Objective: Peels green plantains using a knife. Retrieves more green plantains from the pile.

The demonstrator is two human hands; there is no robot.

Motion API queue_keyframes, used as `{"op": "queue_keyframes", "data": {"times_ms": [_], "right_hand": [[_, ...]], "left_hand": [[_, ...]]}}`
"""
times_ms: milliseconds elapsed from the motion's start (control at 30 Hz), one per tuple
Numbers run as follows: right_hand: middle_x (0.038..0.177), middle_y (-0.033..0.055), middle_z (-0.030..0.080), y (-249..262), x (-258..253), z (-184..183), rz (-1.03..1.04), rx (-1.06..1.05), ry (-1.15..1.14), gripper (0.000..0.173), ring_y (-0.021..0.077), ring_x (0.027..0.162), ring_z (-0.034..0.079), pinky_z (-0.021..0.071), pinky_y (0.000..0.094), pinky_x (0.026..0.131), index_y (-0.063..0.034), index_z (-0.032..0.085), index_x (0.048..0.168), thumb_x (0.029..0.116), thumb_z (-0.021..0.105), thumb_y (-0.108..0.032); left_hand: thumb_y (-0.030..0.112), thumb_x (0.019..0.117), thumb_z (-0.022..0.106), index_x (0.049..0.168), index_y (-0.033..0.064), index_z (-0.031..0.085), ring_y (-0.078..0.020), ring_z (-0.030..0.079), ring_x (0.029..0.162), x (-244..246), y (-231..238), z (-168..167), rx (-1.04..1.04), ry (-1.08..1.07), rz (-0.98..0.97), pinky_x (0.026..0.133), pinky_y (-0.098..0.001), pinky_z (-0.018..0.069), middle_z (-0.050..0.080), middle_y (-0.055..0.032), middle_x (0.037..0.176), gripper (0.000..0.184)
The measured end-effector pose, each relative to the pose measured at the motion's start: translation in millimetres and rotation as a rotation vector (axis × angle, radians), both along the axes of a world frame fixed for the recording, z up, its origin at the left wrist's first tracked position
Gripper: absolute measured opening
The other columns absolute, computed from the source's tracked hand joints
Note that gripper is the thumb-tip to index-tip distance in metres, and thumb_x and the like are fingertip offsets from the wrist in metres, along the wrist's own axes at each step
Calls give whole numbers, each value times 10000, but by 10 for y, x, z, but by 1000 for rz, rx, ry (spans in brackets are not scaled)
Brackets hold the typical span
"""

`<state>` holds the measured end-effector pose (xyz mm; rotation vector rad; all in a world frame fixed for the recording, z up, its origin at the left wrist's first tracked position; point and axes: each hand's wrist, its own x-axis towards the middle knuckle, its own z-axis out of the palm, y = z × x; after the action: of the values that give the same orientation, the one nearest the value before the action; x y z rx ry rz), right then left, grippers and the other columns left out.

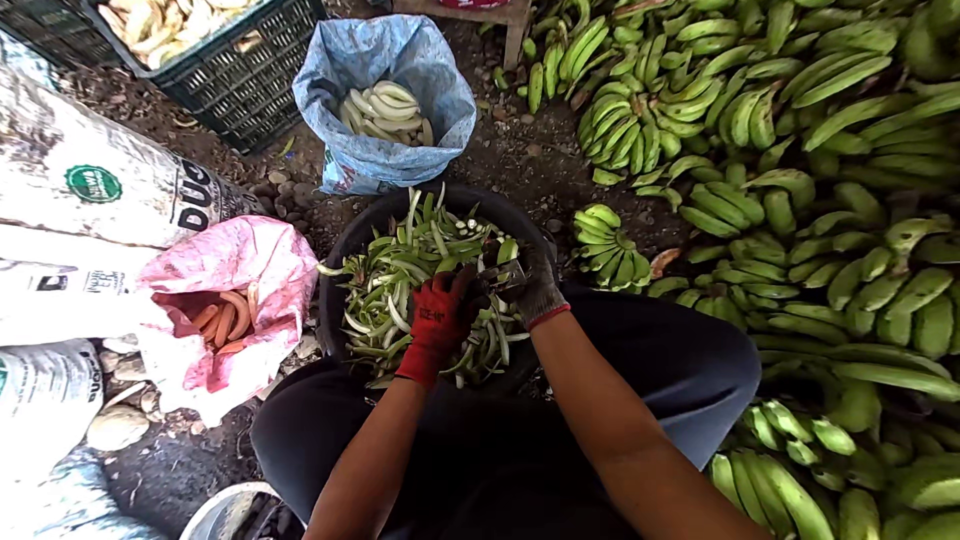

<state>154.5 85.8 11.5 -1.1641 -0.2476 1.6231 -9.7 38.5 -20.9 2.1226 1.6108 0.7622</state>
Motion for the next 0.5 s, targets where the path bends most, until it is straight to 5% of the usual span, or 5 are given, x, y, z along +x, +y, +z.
{"op": "queue_keyframes", "data": {"times_ms": [133, 267, 400, 500], "right_hand": [[979, 26, 647, -97, -128, -78, 74, 37, -220, 388, 126, 809, 633, 561, 335, 690, -151, 571, 1234, 1078, 385, -453], [949, 51, 636, -195, -107, -112, 445, 78, -641, 493, 133, 757, 585, 517, 349, 661, -178, 597, 1318, 1055, 414, -553], [933, 35, 668, -164, -29, -165, 498, 134, -487, 476, 118, 771, 632, 557, 327, 687, -157, 622, 1284, 1052, 438, -529], [997, 17, 688, -187, 14, -150, 481, 179, -321, 580, 111, 847, 664, 582, 317, 726, -182, 594, 1300, 1056, 299, -618]], "left_hand": [[396, 992, 610, 1433, 174, 600, -456, 650, 1034, -2, 96, -6, -88, -23, 32, 823, -646, 507, 656, -232, 1212, 494], [385, 1082, 440, 1476, 194, 552, -412, 667, 1010, -180, 185, 95, -330, -182, 66, 815, -651, 521, 624, -218, 1302, 452], [360, 1097, 401, 1472, 177, 547, -385, 659, 1076, -218, 186, 110, -388, -220, 40, 883, -630, 519, 619, -189, 1335, 442], [371, 1084, 418, 1455, 177, 564, -402, 667, 1010, -166, 178, 40, -343, -188, 85, 823, -631, 525, 638, -208, 1272, 443]]}}
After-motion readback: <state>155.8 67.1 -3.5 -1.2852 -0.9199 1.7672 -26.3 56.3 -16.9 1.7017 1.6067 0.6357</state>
